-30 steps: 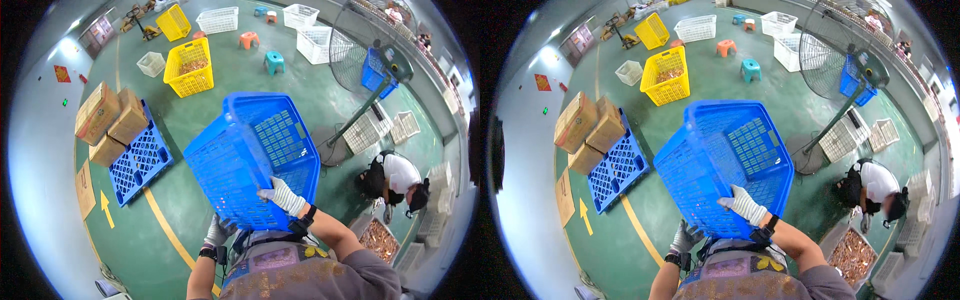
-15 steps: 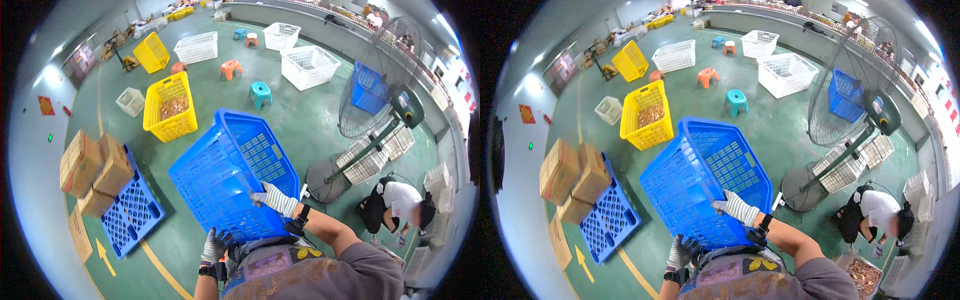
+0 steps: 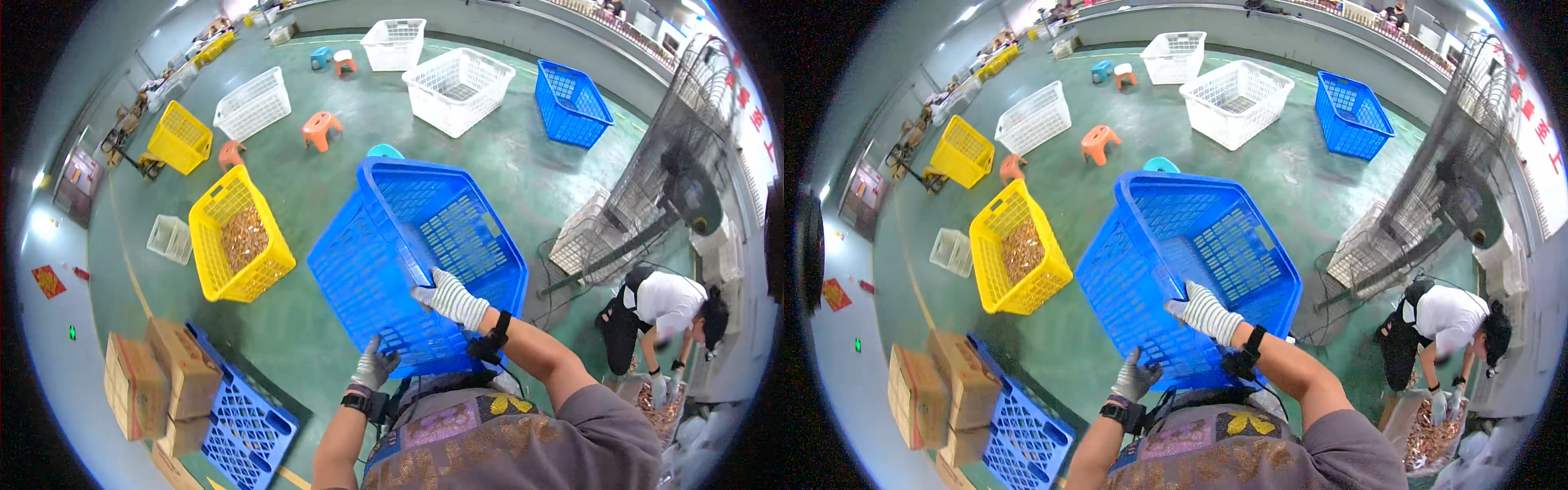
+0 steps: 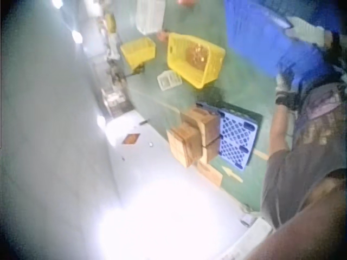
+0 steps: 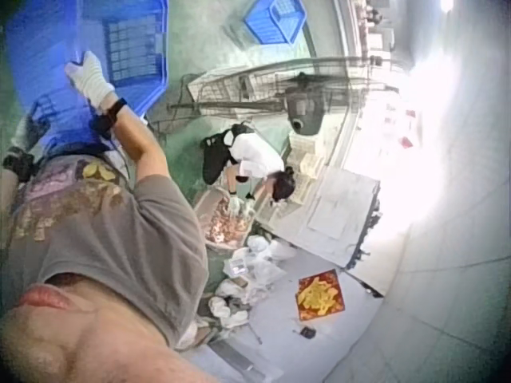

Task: The person transfers copper shavings from white and blue plastic baskets into a large plastic bag placed on a digital scale. They repeatedly lift baskets, pour the contents into the bag, and return empty baskets to the floor. A coworker assists by holding the bag open during transfers.

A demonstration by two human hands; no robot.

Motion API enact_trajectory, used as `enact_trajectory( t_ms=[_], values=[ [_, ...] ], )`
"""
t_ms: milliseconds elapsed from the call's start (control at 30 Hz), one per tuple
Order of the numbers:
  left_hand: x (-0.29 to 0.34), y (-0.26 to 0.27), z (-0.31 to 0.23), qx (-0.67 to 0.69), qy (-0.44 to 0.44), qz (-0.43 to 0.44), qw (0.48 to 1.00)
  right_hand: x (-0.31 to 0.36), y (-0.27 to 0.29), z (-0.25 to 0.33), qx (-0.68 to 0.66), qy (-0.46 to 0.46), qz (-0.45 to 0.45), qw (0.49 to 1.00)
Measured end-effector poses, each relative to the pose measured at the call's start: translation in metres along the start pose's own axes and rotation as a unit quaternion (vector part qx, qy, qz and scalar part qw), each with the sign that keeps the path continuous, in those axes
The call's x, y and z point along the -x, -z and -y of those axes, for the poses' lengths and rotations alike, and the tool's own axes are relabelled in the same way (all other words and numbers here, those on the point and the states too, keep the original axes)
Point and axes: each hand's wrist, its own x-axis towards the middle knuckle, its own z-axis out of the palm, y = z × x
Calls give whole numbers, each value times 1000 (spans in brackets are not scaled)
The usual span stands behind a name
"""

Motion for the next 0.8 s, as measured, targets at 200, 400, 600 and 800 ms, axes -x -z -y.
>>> enact_trajectory(
  t_ms=[200,400,600,800],
  values=[
    [-93,-129,-71,-216,-143,0,966,-181,63,6,69,-90,-46,992],
    [-175,-179,-136,-479,-111,42,870,-306,15,-32,-18,-111,-26,993],
    [-230,-120,-200,-431,-235,-124,862,-364,-23,-102,-123,-87,122,981],
    [-241,-85,-264,-492,-107,-236,831,-402,55,-277,69,-246,90,963]
  ],
)
